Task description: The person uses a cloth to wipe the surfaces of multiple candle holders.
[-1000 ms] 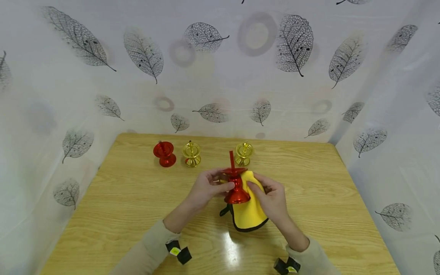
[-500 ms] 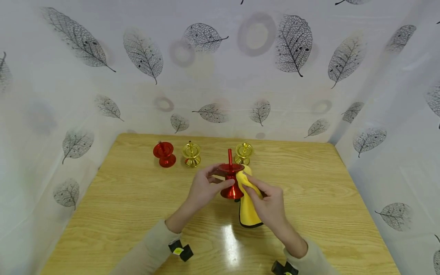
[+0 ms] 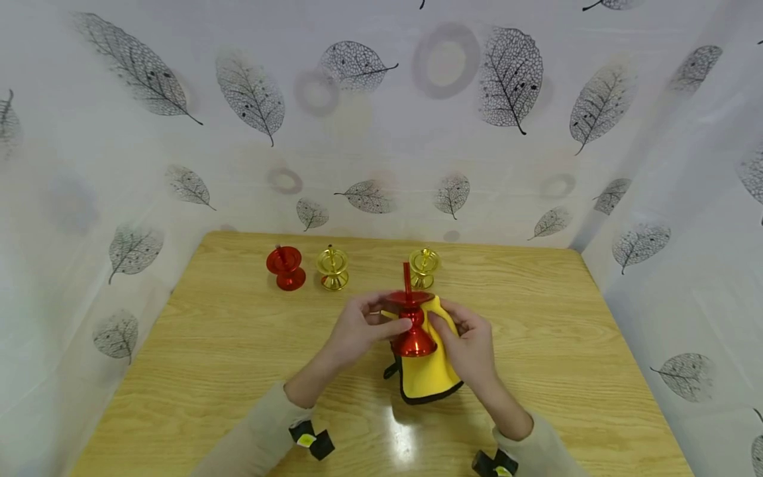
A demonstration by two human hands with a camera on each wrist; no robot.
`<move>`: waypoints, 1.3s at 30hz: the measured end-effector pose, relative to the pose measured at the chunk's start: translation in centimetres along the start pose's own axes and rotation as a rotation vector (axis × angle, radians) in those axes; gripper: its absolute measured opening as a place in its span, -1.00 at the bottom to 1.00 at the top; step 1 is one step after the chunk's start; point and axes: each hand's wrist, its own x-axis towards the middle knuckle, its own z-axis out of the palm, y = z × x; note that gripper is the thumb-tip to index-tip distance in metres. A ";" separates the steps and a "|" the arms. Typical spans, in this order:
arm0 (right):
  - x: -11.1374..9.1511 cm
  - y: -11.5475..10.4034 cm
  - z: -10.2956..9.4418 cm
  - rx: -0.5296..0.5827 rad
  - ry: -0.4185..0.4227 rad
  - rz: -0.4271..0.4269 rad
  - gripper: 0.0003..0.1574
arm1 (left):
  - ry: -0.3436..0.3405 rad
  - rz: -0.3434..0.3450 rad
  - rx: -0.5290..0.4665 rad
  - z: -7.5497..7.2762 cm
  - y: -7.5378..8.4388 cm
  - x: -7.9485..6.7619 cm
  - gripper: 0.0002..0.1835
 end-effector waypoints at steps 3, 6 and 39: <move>0.0 0.1 0.1 0.013 0.015 0.000 -0.73 | 0.011 0.006 0.015 0.1 0.1 -0.1 -0.41; -0.1 0.1 0.2 0.012 0.036 -0.015 -0.73 | 0.025 -0.002 0.020 0.2 0.2 -0.1 -0.41; 0.3 0.3 -0.4 0.172 -0.014 0.117 -0.69 | 0.029 0.011 -0.119 0.1 -0.1 0.0 -0.42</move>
